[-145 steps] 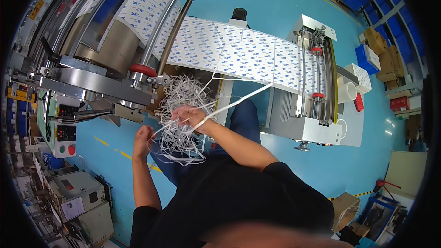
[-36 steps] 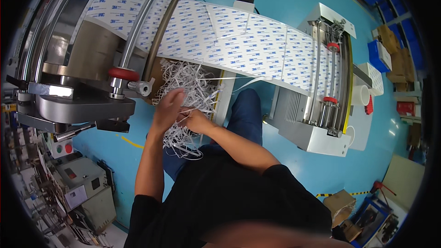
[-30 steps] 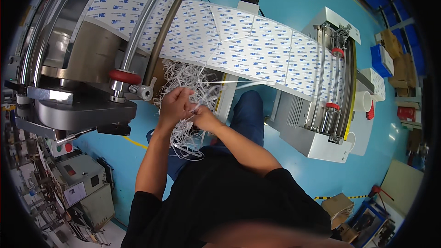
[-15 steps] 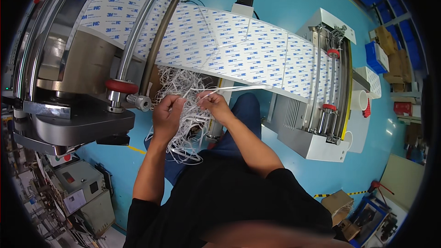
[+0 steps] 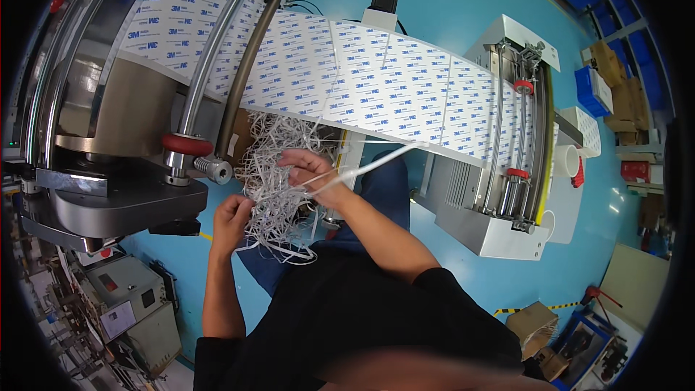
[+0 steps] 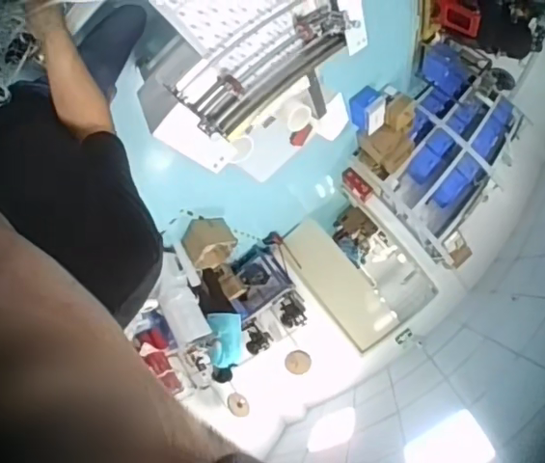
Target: Operating an industrial machine to process adhesive labels, including clearing waste and replacing rolls.
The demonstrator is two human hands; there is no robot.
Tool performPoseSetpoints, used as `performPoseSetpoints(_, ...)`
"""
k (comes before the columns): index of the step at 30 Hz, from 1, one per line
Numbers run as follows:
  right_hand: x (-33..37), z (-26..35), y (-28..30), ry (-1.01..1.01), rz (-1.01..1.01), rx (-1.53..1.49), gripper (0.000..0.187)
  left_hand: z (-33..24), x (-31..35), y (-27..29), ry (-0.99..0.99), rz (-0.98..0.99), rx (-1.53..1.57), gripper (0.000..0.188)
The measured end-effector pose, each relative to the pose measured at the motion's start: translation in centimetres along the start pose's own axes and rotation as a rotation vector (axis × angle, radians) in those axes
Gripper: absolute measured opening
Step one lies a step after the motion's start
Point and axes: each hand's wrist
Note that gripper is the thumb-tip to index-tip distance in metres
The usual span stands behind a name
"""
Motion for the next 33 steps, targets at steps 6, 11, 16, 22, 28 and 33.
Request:
performPoseSetpoints(6, -0.3, -1.4, -1.5, -0.037, 0.175, -0.069, 0.021, 2.4, 1.2, 2.0, 0.024, 0.058, 0.181, 0.018)
performPoseSetpoints(11, 0.4, -1.9, -0.2, -0.001, 0.097, -0.146, 0.02, 3.7, 0.9, 2.3, -0.031, 0.037, 0.494, 0.019)
performPoseSetpoints(16, 0.1, -0.2, -0.5, 0.035, 0.023, -0.088, 0.027, 4.3, 1.0, 1.6, -0.089, 0.09, 0.399, 0.018)
performPoseSetpoints(22, -0.4, 0.4, -1.4, -0.003, 0.151, -0.011, 0.03, 2.5, 1.6, 1.4, -0.092, 0.065, 0.367, 0.016)
performPoseSetpoints(28, 0.2, 0.0, -1.3, 0.034, 0.165, -0.049, 0.023, 1.3, 2.2, 1.1, -0.07, 0.073, 0.316, 0.008)
performPoseSetpoints(33, -0.2, 0.8, -1.7, 0.05, 0.129, -0.021, 0.023, 1.3, 2.9, 1.4, -0.057, 0.067, 0.321, 0.007)
Point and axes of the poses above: each hand's wrist, its own x-axis away from the middle knuckle, its own y-axis out of the back of the hand, z = x × y, and after that the axes turned 13 degrees about z, right-handed
